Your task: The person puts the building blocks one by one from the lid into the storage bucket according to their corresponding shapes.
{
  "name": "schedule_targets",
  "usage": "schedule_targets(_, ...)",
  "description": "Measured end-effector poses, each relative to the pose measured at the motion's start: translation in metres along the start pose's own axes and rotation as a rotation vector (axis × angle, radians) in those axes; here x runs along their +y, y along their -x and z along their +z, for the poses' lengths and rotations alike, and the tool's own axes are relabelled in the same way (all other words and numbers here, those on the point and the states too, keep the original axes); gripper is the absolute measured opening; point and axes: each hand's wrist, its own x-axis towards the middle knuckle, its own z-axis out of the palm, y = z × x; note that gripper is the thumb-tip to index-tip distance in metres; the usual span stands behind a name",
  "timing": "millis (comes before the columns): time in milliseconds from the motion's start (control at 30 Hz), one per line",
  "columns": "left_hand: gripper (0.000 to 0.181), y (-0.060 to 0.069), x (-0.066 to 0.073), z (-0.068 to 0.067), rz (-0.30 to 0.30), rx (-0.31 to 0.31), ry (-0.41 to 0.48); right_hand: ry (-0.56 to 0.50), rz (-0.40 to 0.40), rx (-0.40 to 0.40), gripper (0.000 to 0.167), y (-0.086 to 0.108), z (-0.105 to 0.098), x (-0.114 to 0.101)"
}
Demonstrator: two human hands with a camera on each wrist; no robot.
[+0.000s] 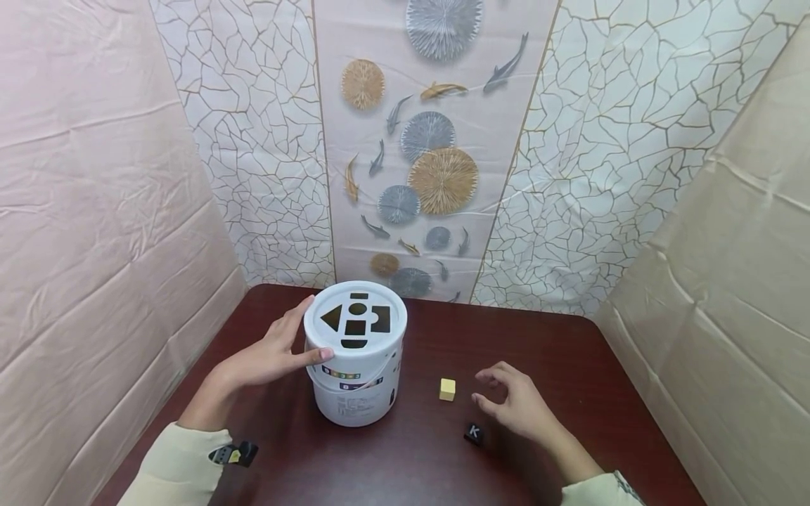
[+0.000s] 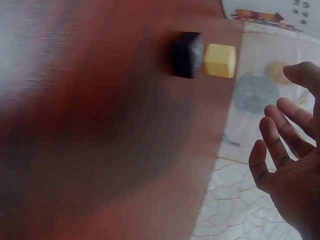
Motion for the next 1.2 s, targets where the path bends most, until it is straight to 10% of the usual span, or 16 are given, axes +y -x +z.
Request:
schedule_targets(333,0.123,0.000,0.000,-0.001,0.010,0.002,0.001,-0.010,0.132,-0.097,0.030,0.033,0.017,0.017)
schedule_targets(1200,0.125,0.001,0.002,-0.001,0.008,-0.004,0.008,-0.145,0.005,-0.191,0.020,0.041,0.028,0.020)
